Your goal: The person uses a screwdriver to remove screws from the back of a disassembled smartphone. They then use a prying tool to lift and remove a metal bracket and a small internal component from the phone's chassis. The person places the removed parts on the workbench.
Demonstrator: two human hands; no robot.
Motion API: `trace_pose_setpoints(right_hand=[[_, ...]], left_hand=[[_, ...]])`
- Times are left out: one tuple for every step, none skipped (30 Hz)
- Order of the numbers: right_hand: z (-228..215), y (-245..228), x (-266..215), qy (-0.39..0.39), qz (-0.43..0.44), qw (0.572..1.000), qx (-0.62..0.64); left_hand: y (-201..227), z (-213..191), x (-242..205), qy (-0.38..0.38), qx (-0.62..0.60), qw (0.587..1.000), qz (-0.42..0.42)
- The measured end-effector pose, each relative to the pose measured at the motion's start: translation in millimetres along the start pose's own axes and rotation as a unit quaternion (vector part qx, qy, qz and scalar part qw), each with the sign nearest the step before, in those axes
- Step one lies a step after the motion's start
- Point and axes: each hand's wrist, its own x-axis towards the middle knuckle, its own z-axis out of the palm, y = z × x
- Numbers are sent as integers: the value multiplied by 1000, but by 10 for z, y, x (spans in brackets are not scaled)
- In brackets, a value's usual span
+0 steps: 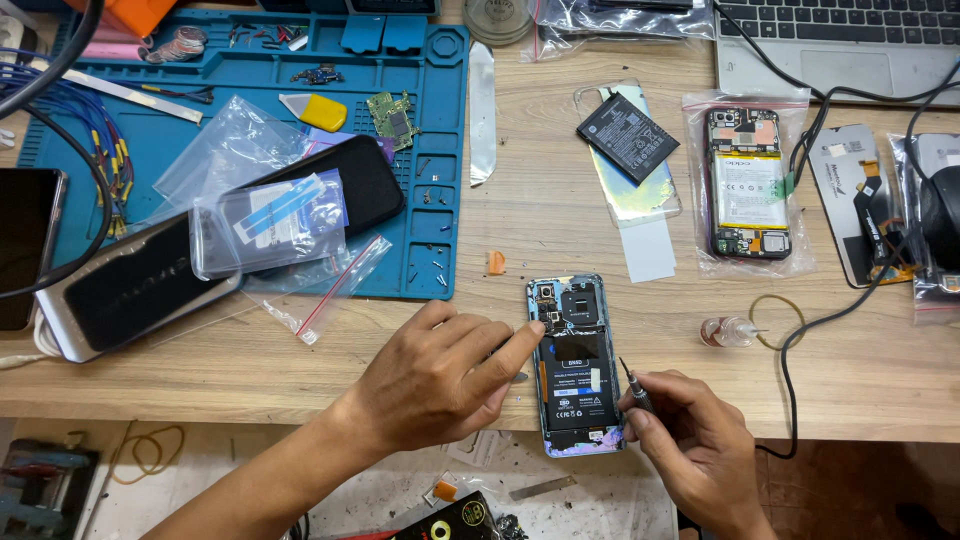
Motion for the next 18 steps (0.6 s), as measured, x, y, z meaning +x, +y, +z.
trace_pose_setpoints(right_hand=[[0, 0, 2, -1, -1, 1000, 0], [-1, -1, 2, 1, 1, 1000, -9], [-3, -2, 1, 2, 3, 1000, -18], [0, -1, 1, 2, 3, 1000, -18], [3, 0, 0, 4, 6, 1000, -12], [6, 1, -2, 5, 10, 1000, -6], [9, -8, 1, 6, 9, 1000, -6], [11, -16, 3, 7, 6, 1000, -18], [15, -25, 4, 9, 3, 1000, -29], [30, -59, 1, 9, 2, 1000, -29], [47, -95, -4, 18, -11, 996, -83], [62, -131, -8, 27, -24, 990, -137], [69, -153, 2, 26, -25, 990, -137], [74, -175, 13, -9, -139, 965, -221], [79, -198, 23, -45, -250, 919, -300], [94, -206, -1, -45, -252, 919, -300], [108, -216, -25, -51, -281, 879, -382], [121, -226, -54, -56, -306, 831, -461]], left_hand=[[-2, -2, -6, 1, 1, 1000, 0], [-2, -3, -11, -5, 11, 1000, 6], [-3, -4, -15, -12, 22, 1000, 12], [-2, -3, -14, -11, 22, 1000, 12], [0, -2, -13, -12, 21, 1000, 12], [2, -1, -11, -13, 20, 1000, 12], [5, -7, -7, -13, 20, 1000, 13], [9, -13, -5, -18, 20, 1000, 8], [13, -19, -4, -24, 20, 1000, 3], [19, -17, -1, -24, 20, 1000, 2], [25, -17, 0, -18, 21, 1000, -3], [32, -18, 2, -11, 22, 1000, -8], [39, -22, 3, -11, 23, 1000, -9], [43, -25, 8, -5, 30, 999, -12], [49, -28, 12, 1, 38, 999, -16], [54, -34, 8, 2, 39, 999, -16], [61, -42, 4, -1, 42, 999, -17], [67, -47, 3, -4, 44, 999, -17]])
